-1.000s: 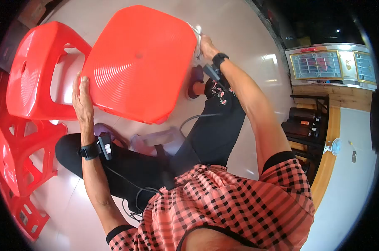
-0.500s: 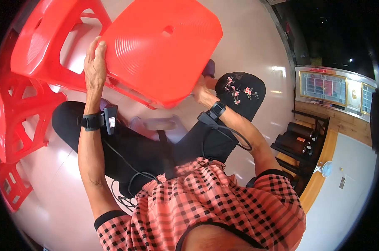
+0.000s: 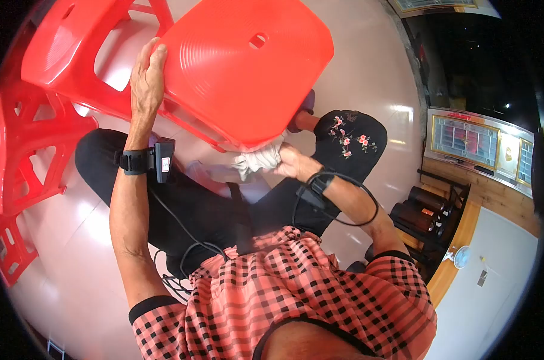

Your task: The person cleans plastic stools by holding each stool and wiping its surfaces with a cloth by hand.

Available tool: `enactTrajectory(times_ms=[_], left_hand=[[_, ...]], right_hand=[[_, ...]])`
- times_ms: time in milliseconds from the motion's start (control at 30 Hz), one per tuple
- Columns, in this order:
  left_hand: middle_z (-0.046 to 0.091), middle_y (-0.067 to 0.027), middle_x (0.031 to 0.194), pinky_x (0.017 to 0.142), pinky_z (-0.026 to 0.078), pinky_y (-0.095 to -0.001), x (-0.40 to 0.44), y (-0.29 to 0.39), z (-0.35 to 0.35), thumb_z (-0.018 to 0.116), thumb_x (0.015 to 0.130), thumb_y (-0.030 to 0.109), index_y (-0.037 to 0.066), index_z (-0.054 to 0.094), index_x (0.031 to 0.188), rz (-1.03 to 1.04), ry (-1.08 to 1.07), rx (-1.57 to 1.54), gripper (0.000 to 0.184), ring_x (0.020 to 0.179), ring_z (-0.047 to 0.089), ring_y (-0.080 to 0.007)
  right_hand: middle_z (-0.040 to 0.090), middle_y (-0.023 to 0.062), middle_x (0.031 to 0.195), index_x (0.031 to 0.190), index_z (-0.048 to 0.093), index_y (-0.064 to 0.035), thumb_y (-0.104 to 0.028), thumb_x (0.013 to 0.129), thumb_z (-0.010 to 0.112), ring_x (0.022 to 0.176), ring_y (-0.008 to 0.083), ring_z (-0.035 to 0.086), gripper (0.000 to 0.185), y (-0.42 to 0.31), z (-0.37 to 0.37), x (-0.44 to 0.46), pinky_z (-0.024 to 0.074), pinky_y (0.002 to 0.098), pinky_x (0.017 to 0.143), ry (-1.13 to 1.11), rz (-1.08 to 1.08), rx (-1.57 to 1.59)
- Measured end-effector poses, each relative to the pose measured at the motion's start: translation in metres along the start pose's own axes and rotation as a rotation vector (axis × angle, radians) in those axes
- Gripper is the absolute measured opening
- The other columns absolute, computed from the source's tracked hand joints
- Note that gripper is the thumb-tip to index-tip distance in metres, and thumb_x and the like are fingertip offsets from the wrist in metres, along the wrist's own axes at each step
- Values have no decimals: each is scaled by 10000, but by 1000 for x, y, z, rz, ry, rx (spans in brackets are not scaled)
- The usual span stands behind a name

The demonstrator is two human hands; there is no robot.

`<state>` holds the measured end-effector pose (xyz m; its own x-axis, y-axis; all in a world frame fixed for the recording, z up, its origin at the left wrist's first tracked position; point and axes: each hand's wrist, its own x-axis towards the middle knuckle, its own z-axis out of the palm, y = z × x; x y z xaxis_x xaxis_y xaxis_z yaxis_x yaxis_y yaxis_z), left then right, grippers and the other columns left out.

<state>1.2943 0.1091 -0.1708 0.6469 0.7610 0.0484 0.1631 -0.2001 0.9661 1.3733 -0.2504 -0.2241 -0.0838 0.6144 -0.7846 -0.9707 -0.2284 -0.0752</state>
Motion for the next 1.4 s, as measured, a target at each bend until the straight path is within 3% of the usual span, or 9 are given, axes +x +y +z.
enactTrajectory(times_ms=[333,433,533,700,900,967,1033,1133,1400], left_hand=[[583,-216,1248,983,413,-357,-2,11,1,505,935,411,-34,523,1294,-69,-5,-30,572,1160,546,-287],[549,-225,1291,993,408,-377,0,-2,0,504,938,426,-30,517,1303,12,-5,13,584,1195,522,-303],[537,-242,1277,999,400,-393,-6,6,-2,485,948,435,-33,511,1288,38,27,86,578,1193,511,-346],[560,-237,1155,969,414,-414,-33,51,-6,580,898,281,-36,523,1234,252,149,-31,466,1108,532,-364],[409,-225,1324,1032,382,-470,-111,121,2,816,621,178,63,431,1354,636,-372,249,836,1207,430,-396],[394,-247,1315,994,407,-520,-113,91,23,761,651,107,113,485,1296,692,-370,486,702,1192,416,-432],[432,-233,1248,942,443,-518,-119,82,31,694,670,67,95,492,1273,747,-407,523,637,1147,440,-427],[470,-181,1089,858,490,-455,-136,83,31,628,695,88,33,495,1227,940,-570,354,551,1086,472,-388],[476,-89,993,820,464,-339,-144,65,17,548,794,117,50,538,1085,1054,-916,381,299,990,513,-225]], right_hand=[[610,34,1080,1120,542,-71,-274,989,487,964,158,608,247,38,129,-63,505,315,869,-425,-342,81],[608,54,1084,1126,545,-59,-284,975,509,975,164,602,273,36,161,-70,507,335,872,-260,-363,239],[610,62,1112,1164,535,-57,-235,968,506,1040,173,595,267,-10,157,-52,494,359,931,-395,-641,-228],[597,82,1166,1277,481,-8,-64,966,450,1091,152,556,318,-48,200,-41,448,319,959,-40,-1097,-684],[636,86,1049,1171,568,12,-30,962,409,999,148,585,266,-47,204,-66,469,296,885,140,-1231,-1267],[653,52,911,1075,611,4,-16,939,422,859,120,599,234,-70,187,-53,495,285,769,351,-1104,-1252],[628,19,830,1009,624,-2,-8,917,428,701,51,515,216,-94,160,-34,458,230,636,471,-1442,-1350],[623,44,901,1041,579,-5,29,905,436,694,35,500,200,-107,144,-27,440,200,620,405,-1379,-993],[594,47,968,1113,534,-6,35,921,442,778,50,508,216,-97,141,-24,434,202,660,380,-1459,-1156]])
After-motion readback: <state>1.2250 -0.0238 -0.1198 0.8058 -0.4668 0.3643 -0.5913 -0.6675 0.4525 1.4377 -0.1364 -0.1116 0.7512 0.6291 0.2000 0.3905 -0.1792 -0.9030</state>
